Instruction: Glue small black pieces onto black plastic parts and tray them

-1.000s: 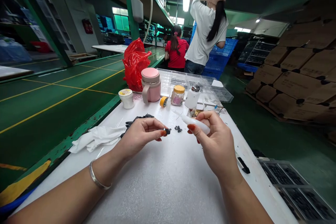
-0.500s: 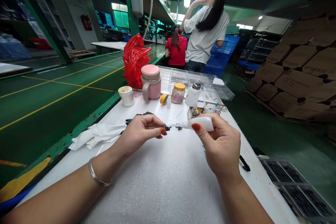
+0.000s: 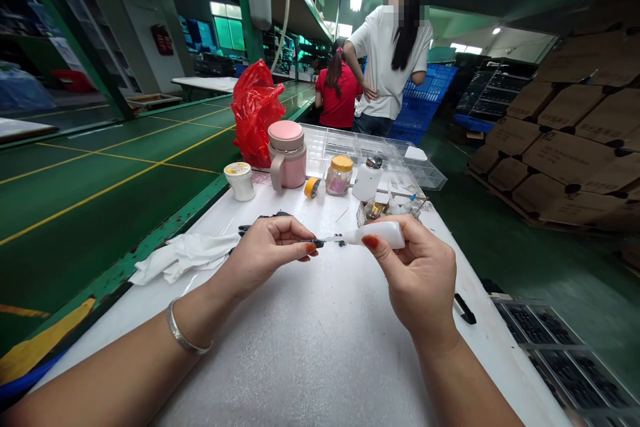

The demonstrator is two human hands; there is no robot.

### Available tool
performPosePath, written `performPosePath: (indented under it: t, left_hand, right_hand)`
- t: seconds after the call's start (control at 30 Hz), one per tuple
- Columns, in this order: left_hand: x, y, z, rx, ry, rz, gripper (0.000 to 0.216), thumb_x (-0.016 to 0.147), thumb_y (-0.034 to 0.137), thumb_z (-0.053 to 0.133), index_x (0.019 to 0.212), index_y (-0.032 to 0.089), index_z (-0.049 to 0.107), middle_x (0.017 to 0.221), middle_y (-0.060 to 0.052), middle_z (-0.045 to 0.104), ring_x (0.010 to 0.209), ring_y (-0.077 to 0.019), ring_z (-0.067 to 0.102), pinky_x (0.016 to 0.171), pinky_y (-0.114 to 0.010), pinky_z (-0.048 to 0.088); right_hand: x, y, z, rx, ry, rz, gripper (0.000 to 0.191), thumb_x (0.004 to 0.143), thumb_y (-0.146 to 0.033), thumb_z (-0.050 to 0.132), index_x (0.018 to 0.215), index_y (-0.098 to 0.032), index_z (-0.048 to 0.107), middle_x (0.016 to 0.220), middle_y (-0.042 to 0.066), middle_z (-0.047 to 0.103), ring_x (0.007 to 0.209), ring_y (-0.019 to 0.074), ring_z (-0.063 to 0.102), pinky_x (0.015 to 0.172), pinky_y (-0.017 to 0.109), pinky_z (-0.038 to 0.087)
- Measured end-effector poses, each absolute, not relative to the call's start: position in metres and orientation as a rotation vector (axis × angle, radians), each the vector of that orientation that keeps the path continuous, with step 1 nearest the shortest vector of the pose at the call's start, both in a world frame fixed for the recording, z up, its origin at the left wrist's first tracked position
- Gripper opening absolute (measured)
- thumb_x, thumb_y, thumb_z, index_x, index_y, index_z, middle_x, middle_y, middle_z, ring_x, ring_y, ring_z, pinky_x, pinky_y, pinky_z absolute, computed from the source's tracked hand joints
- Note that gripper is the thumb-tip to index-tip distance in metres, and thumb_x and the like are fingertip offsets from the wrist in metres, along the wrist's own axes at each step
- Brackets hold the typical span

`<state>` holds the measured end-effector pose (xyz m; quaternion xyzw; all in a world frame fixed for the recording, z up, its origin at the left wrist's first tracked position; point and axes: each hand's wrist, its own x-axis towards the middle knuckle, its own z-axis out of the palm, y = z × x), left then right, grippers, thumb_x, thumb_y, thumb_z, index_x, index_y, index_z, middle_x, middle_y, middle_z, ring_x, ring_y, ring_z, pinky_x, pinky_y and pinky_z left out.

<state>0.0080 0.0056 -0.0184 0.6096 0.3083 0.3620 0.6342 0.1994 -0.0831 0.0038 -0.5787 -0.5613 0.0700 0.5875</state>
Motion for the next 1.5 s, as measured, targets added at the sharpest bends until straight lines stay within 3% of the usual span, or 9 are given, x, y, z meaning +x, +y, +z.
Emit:
performPosePath:
  t: [1.5]
  left_hand:
    - [0.0081, 0.0078, -0.0204, 1.411, 0.723, 0.830, 0.013, 0.071, 0.015, 0.072, 0.082, 0.011, 0.068, 0.077, -0.007, 0.073, 0.076, -0.0171, 0.069, 0.070, -0.025, 0.055]
  right_hand:
    - [0.1947, -0.0844, 0.0061, -1.345, -1.334, 0.091, 0.021, 0.078, -0.041, 0.073, 0.078, -0.020, 0.070, 0.067, 0.002, 0.061, 0.058, 0.0149, 0.051, 0.046, 0.025, 0.037]
